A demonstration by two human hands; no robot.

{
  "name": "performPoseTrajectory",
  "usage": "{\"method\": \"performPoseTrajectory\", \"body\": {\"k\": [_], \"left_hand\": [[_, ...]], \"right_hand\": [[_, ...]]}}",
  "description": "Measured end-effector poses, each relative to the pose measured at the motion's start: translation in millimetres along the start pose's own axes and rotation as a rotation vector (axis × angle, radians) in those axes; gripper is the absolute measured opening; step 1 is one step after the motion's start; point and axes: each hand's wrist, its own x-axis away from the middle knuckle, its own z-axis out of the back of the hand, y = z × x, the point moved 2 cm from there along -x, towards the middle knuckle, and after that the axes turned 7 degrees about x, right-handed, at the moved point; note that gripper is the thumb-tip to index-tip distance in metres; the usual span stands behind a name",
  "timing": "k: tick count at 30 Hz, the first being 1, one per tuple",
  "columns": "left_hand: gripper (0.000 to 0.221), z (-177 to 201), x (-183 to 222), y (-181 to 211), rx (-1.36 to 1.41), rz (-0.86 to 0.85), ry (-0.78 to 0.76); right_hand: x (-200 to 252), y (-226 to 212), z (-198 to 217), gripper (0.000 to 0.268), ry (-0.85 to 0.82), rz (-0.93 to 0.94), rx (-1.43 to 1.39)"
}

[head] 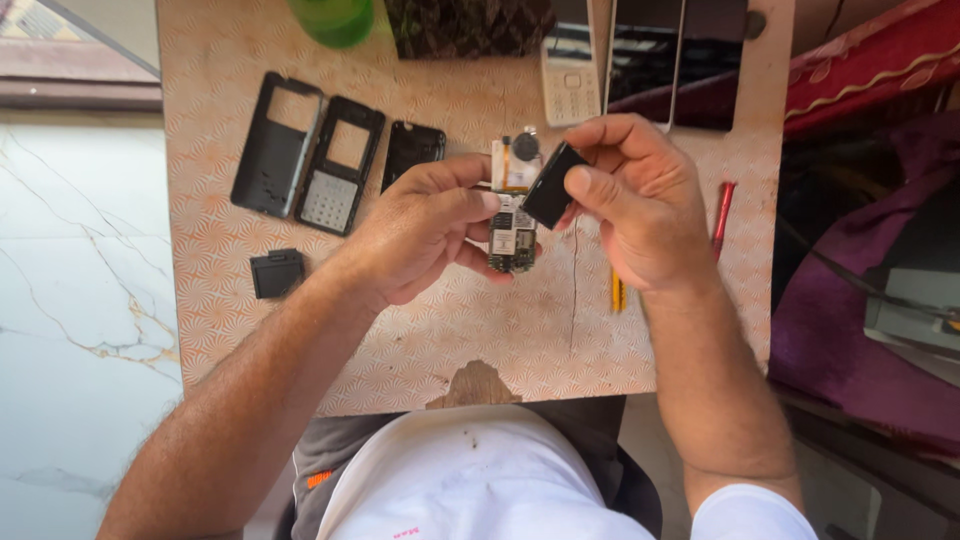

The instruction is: The person disassembles a feature phone using a yellow plastic pry tool. They remove the back cover, battery, and internal components including the screen and keypad. The person then reassembles the phone by placing the components back into the housing and closing the back cover.

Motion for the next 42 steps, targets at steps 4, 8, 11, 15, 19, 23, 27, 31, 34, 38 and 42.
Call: {"method": "performPoseTrajectory", "body": {"k": [4, 8, 11, 15, 19, 23, 27, 31, 34, 38, 42], "left_hand": [[0.033, 3.9, -0.7, -8.5, 0.08, 0.023, -0.083], [0.034, 7.2, 0.5, -10.0, 0.125, 0.002, -0.156], [0.038, 7.5, 1.0, -9.5, 0.172, 0.009, -0.147], [0.046, 4.9, 0.5, -12.8, 0.205, -0.002, -0.157], [0.052, 5.9, -1.5, -12.2, 0.238, -0.04, -0.196], [0.057, 7.1, -2.5, -18.7, 0.279, -0.024, -0.2], [0.056, 7.1, -1.6, -20.2, 0.291, -0.022, -0.198], [0.057, 3.6, -2.6, -18.8, 0.299, -0.007, -0.206], [0.057, 3.0, -3.7, -21.0, 0.288, 0.004, -0.201], [0.057, 6.8, -5.1, -23.8, 0.241, 0.016, -0.175], [0.057, 6.2, -6.1, -23.8, 0.206, 0.009, -0.168]], "right_hand": [[2.7, 0.0, 1.1, 0.024, 0.002, 0.01, 0.107], [0.5, 4.8, 2.2, 0.024, 0.055, 0.04, 0.111], [-2.6, 10.4, 2.9, 0.026, 0.1, 0.057, 0.057], [-3.4, 18.5, 4.2, 0.027, 0.095, 0.016, -0.052], [-4.4, 24.2, 5.6, 0.026, 0.078, -0.013, -0.148], [-3.0, 28.5, 9.2, 0.026, 0.122, -0.03, -0.154], [-3.2, 26.1, 10.3, 0.024, 0.116, -0.029, -0.199], [-2.6, 25.4, 15.4, 0.024, 0.112, -0.023, -0.256], [-1.6, 23.6, 22.8, 0.017, 0.1, -0.002, -0.284], [-3.1, 13.5, 31.4, 0.021, 0.083, 0.054, -0.367], [-0.5, 8.4, 36.9, 0.023, 0.11, 0.076, -0.361]]}}
